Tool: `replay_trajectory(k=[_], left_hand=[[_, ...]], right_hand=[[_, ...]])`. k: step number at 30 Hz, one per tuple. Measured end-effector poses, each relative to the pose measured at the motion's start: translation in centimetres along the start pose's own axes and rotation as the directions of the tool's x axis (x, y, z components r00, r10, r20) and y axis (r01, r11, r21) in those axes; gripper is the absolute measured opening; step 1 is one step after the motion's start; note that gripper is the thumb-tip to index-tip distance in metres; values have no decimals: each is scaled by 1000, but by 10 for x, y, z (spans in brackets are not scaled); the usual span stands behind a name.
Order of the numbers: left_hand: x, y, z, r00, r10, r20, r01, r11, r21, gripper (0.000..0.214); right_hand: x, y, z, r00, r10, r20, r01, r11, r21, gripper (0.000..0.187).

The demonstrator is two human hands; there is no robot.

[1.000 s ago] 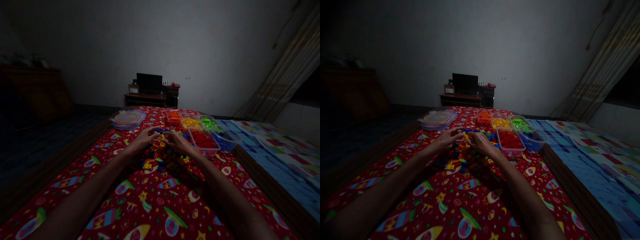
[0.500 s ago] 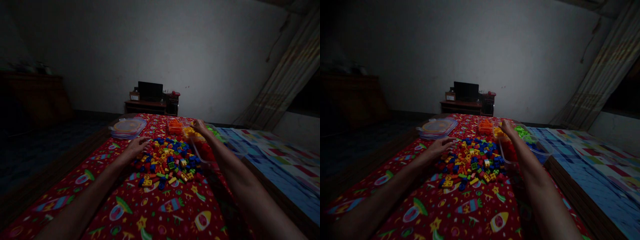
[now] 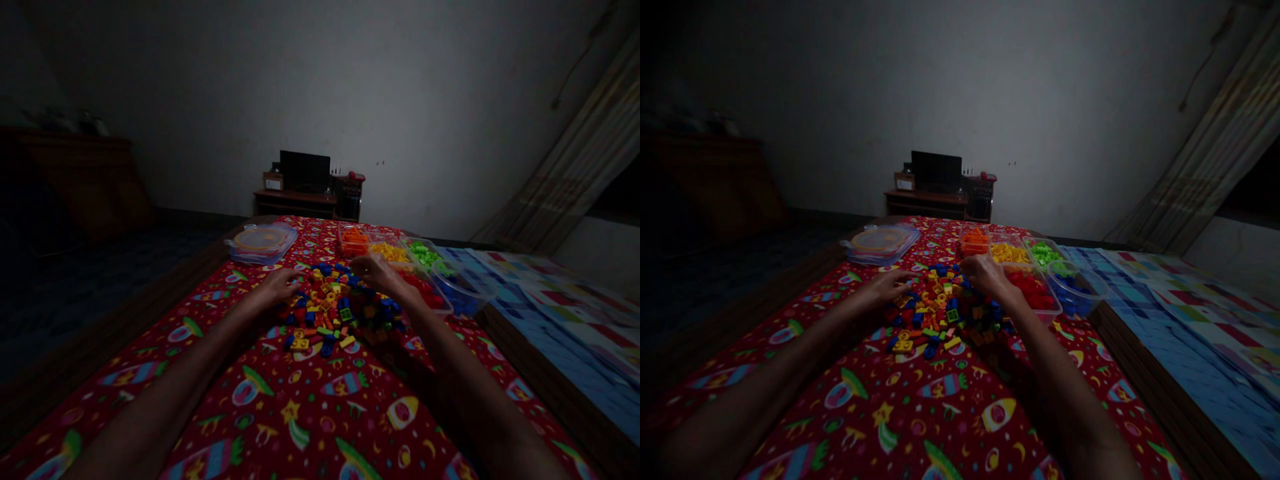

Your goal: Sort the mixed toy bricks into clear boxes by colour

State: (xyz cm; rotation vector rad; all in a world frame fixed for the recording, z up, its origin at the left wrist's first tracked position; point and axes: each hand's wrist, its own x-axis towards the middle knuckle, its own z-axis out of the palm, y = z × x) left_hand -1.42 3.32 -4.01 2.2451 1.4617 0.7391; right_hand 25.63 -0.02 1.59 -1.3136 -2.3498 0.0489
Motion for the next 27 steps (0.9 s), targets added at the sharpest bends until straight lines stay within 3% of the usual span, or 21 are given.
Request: replay_trajectory(k=[2, 5, 7, 10, 13, 16, 23, 27], left_hand=[[0, -4, -3, 998, 12, 66, -11, 1000, -29, 46], [-3, -7, -10, 965, -20, 263, 37, 998, -60, 49], [-5, -4, -14, 932, -17, 363, 20, 1000, -4, 48], [-9, 7, -15, 906, 3, 423, -56, 992, 114, 45], [-11, 17, -11, 919, -6, 394, -70, 981, 179, 47], [-9, 18, -7, 955, 14, 298, -63, 986, 155, 50], [-2, 8, -5, 987, 32, 158, -30, 999, -21, 50], [-1, 8, -6, 997, -13, 80, 28, 982, -187, 54]], right_hand=[[-5, -16, 7, 999, -4, 45, 5, 1000, -25, 21], [-7, -28, 12, 996, 43, 83, -34, 994, -100, 21], [-9, -30, 14, 993, 66, 94, -52, 988, -146, 22], [-14, -29, 15, 992, 79, 102, -63, 986, -152, 24], [-21, -28, 16, 992, 88, 93, -77, 990, -119, 26], [-23, -27, 20, 995, 78, 55, -73, 993, -90, 26], [-20, -33, 22, 987, 62, 147, -48, 994, -103, 29], [-23, -38, 16, 989, 72, 127, -61, 994, -89, 27]])
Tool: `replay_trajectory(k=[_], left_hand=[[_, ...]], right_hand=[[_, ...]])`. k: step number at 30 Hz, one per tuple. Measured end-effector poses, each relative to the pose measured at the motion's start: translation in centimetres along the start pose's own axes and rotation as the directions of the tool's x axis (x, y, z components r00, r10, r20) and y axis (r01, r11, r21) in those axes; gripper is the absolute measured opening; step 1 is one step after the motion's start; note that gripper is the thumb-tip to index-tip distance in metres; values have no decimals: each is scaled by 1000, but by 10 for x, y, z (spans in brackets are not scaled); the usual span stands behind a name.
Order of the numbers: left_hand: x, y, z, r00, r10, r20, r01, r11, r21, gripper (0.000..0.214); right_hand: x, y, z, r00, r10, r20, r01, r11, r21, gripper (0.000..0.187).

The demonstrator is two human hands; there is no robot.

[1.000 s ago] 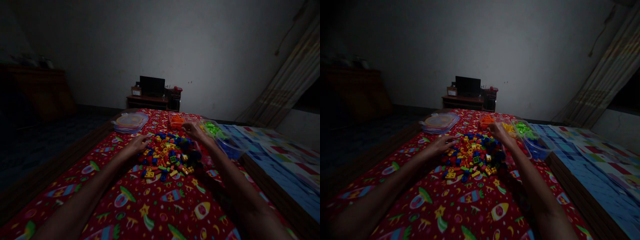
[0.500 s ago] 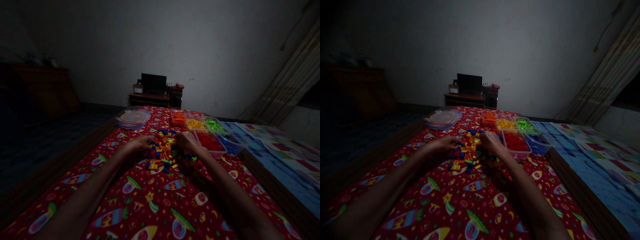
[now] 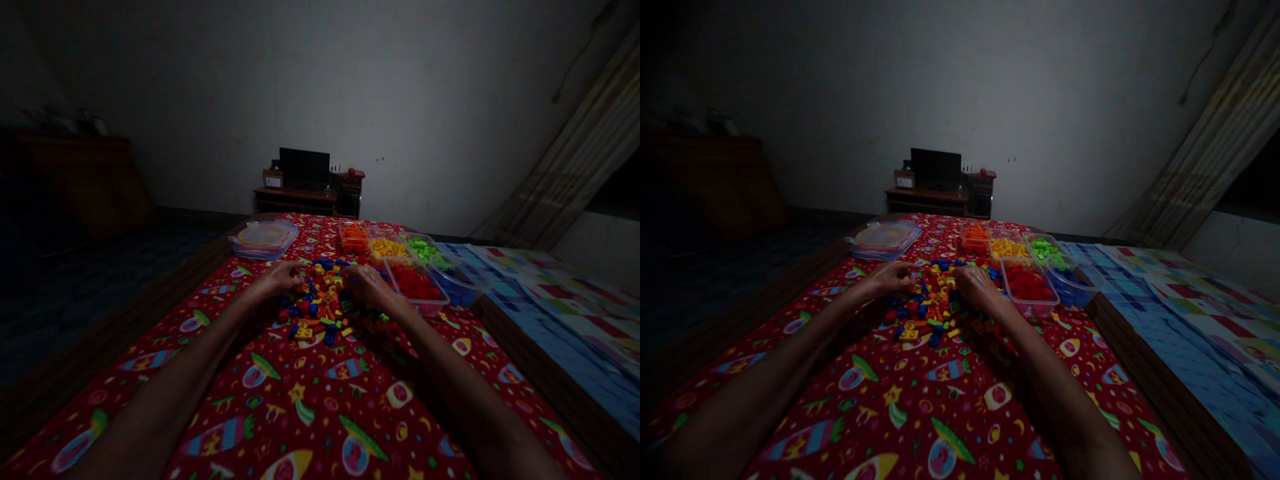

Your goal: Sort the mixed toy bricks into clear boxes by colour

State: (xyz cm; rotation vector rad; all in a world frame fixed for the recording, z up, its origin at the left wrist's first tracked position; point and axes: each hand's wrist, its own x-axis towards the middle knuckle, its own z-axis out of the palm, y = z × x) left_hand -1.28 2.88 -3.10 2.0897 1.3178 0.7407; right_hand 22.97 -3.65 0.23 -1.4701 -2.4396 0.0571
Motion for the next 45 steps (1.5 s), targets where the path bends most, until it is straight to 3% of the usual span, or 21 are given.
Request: replay_trajectory(k=[7, 10, 13, 18, 22, 25, 28, 31, 35, 39, 45], left_hand=[[-11, 28, 3, 1000, -1, 6, 3, 928, -373, 59], [-12, 37, 16, 999, -10, 41, 28, 880, -475, 58], [-9, 38, 29, 996, -24, 82, 67, 812, -580, 53], [-6, 39, 41, 985, -151, 88, 165, 640, -751, 41], [-11, 48, 47, 991, -109, 83, 132, 599, -790, 42], [-15, 55, 53, 993, -91, 75, 114, 585, -803, 53], [-15, 59, 59, 987, -131, 96, 154, 568, -809, 63], [-11, 60, 57, 981, -166, 99, 178, 580, -795, 57], [-4, 53, 42, 990, -121, -68, 43, 732, -680, 50], [-2, 43, 29, 981, -119, -152, 10, 819, -574, 53], [-3, 38, 32, 993, -65, -99, 6, 860, -511, 54]], right_hand=[[4, -4, 11, 969, -162, -188, 184, 978, 103, 30], [7, -7, 20, 964, -210, -166, 233, 963, 134, 29], [10, -6, 24, 969, -197, -148, 211, 974, 86, 23], [11, -2, 19, 963, -57, -264, 92, 988, 121, 23], [10, -4, 24, 922, -185, -340, 251, 954, 164, 31], [9, -5, 32, 912, -264, -316, 330, 927, 178, 31], [9, -6, 31, 939, -230, -255, 277, 946, 169, 17], [7, -4, 21, 962, -177, -207, 210, 966, 149, 16], [3, 12, -3, 977, -42, -211, 66, 992, 109, 20], [14, 55, -27, 966, 120, -227, -122, 992, 3, 23], [64, 128, -55, 915, 325, -240, -372, 909, -187, 28]])
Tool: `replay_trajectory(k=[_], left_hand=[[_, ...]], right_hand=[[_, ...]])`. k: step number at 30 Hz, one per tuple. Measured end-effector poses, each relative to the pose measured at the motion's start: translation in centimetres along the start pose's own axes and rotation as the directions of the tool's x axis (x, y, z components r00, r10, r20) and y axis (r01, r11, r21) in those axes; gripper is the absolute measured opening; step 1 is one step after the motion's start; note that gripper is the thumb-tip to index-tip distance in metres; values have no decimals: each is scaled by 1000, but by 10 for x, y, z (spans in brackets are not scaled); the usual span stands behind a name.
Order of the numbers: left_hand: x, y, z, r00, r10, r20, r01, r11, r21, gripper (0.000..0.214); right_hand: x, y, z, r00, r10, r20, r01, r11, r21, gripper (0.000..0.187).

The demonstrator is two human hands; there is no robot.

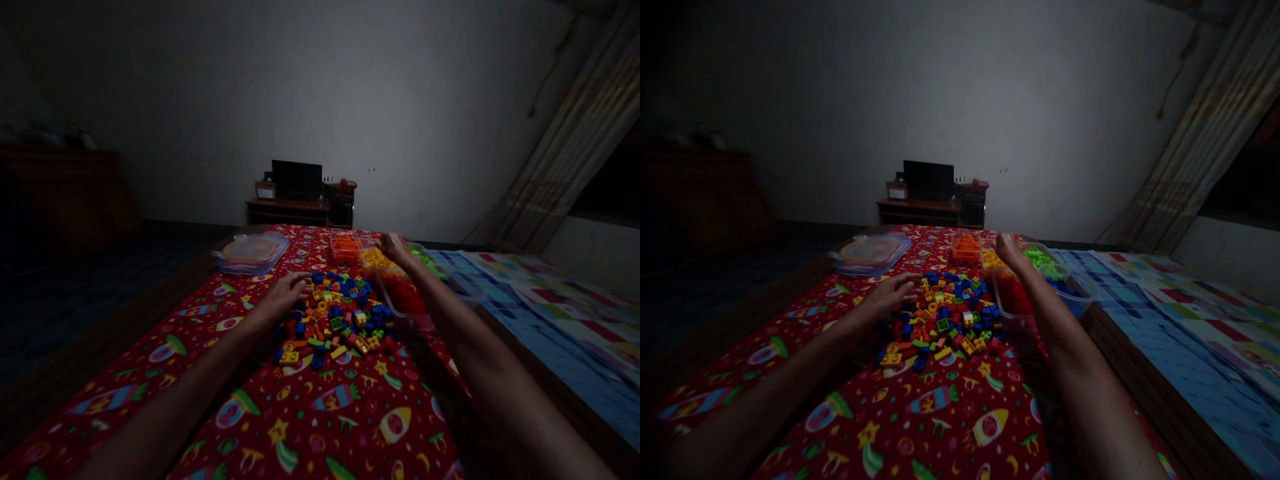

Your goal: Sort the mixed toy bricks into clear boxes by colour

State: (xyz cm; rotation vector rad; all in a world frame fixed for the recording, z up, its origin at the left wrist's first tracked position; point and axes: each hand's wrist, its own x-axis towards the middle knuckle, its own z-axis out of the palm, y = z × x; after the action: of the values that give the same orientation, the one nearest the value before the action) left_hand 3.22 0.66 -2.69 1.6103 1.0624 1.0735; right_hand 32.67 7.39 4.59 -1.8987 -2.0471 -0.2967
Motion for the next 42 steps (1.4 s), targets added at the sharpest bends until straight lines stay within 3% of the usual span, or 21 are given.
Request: replay_trajectory(k=[3, 6, 9, 12, 14, 16, 19, 20, 21, 24, 28, 34, 38, 42], left_hand=[[-1, -1, 0, 1000, 11, 29, -13, 997, 74, 53], [-1, 0, -4, 996, 84, 25, -87, 954, 285, 43], [-2, -1, -5, 981, 189, 39, -181, 835, 520, 36], [-8, 2, 6, 945, 294, 139, -317, 732, 603, 38], [-19, 8, 23, 876, 394, 278, -479, 645, 595, 40], [-37, 16, 47, 763, 466, 448, -646, 518, 561, 41], [-67, 22, 80, 577, 455, 679, -817, 336, 469, 37], [-74, 22, 88, 534, 444, 719, -845, 291, 449, 31], [-78, 20, 94, 528, 425, 736, -849, 256, 462, 26], [-74, 12, 94, 578, 406, 708, -808, 164, 566, 16], [-52, 4, 76, 620, 427, 659, -759, 110, 642, 16], [-34, 0, 53, 711, 425, 561, -680, 210, 703, 34], [-23, -5, 38, 782, 413, 467, -600, 299, 742, 36], [-12, -14, 20, 812, 403, 423, -573, 407, 711, 36]], right_hand=[[22, 11, 2, 999, 30, -12, -29, 999, 22, 28], [22, 10, 4, 998, 8, -61, -4, 998, 70, 31], [2, -2, 5, 993, -71, -95, 86, 984, 157, 29], [-30, -19, 4, 965, -240, -109, 259, 936, 238, 27], [-52, -30, 2, 946, -300, -122, 323, 904, 280, 29], [-69, -38, 0, 945, -295, -139, 325, 889, 322, 32], [-84, -45, -6, 956, -246, -160, 290, 874, 390, 33], [-87, -46, -8, 958, -235, -164, 282, 868, 409, 32], [-89, -47, -9, 960, -225, -166, 276, 865, 420, 31], [-93, -49, -14, 966, -218, -143, 258, 876, 408, 26], [-96, -52, -15, 974, -225, -34, 221, 902, 370, 23], [-103, -50, -9, 956, -248, 155, 181, 918, 352, 30], [-106, -44, -21, 961, -228, 156, 172, 936, 308, 27], [-112, -38, -34, 960, -196, 200, 174, 977, 120, 21]])
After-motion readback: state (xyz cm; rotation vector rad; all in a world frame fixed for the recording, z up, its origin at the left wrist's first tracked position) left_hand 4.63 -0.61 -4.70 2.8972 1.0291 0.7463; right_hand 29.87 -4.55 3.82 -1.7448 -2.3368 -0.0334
